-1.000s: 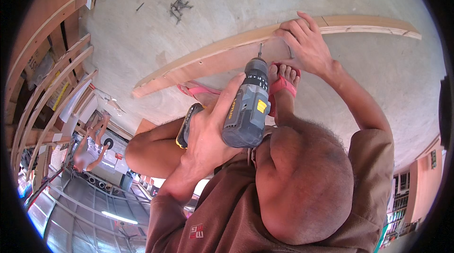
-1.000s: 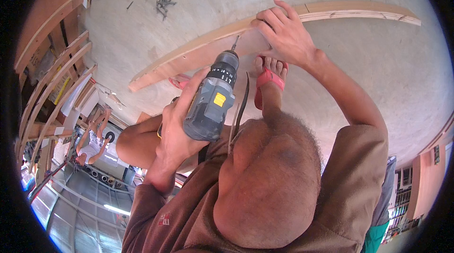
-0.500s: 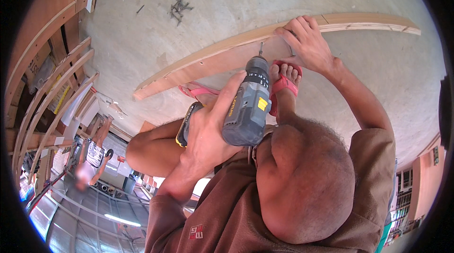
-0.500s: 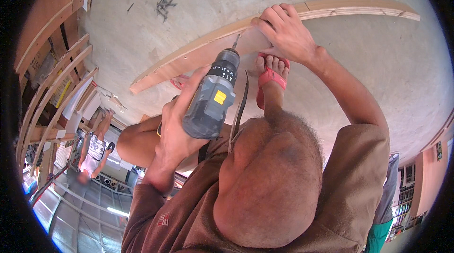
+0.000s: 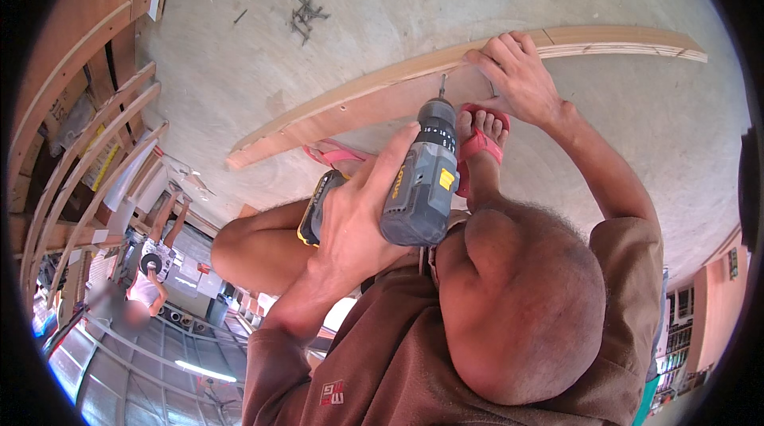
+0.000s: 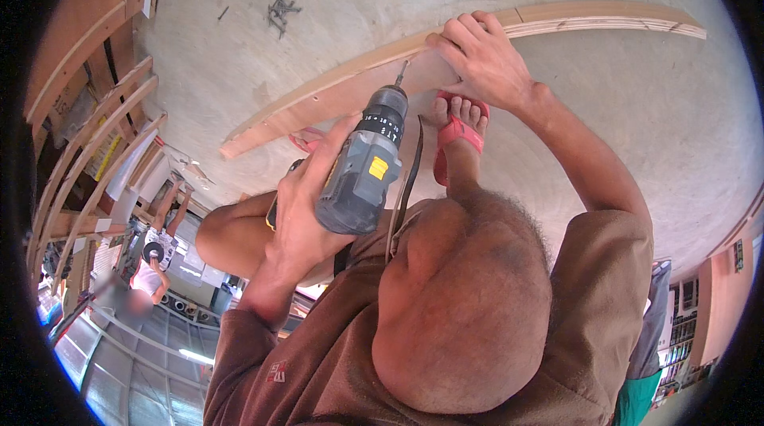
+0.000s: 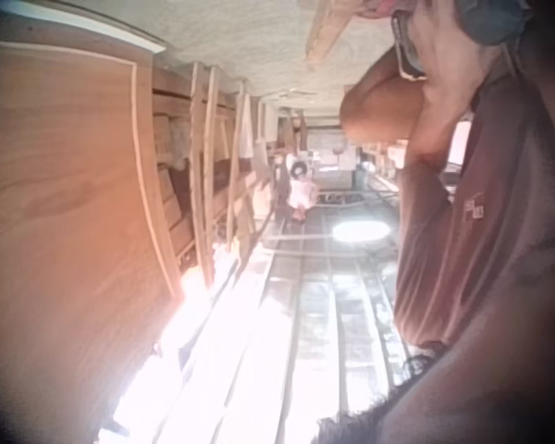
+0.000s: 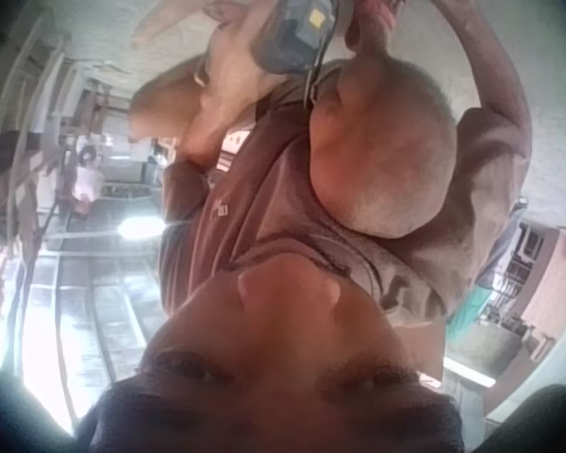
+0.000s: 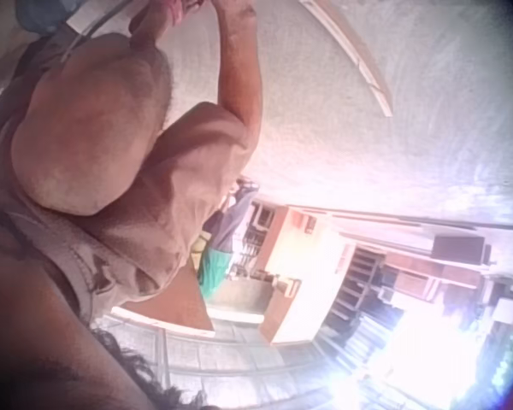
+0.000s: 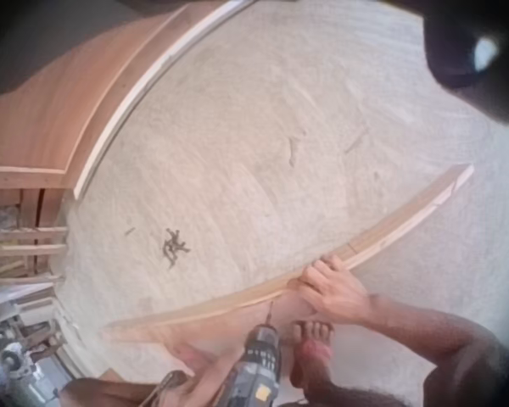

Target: The person sits on the floor and uses a cordless drill to drive screws into a long wooden strip attached to a larger board. After fastening the strip, the person stands, lifts the assembled board, and places it on a workbench, then retrieves and positions additional wooden pieces.

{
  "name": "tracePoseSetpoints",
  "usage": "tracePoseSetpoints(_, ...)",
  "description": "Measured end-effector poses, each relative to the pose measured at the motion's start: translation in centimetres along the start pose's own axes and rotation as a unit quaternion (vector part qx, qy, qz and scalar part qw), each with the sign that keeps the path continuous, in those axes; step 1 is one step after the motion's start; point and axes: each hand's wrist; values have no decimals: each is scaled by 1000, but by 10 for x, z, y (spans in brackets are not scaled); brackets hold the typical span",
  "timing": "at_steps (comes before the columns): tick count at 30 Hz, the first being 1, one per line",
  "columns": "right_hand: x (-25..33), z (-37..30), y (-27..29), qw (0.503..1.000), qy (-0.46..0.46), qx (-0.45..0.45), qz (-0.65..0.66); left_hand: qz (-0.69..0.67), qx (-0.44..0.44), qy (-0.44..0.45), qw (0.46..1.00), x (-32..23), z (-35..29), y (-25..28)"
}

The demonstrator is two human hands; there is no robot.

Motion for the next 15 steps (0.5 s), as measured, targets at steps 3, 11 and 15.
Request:
tracePoseSetpoints(3, 1, 1, 1, 1000, -4, 2, -2, -9, 9, 5, 1000, 0, 1, 1)
tracePoseSetpoints(11, 0, 0, -1, 1000, -2, 3, -6, 11, 0, -41, 999, 10, 1, -2)
tracePoseSetpoints(15, -5, -1, -6, 1000, 15, -6, -14, 19, 30, -10, 999, 3, 0, 0)
Point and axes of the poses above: each hand's wrist, its own z-axis towards the middle knuckle, its own y-axis out of the back of the hand, x = y × z, and after that the axes turned 4 degrees about -x, right-handed
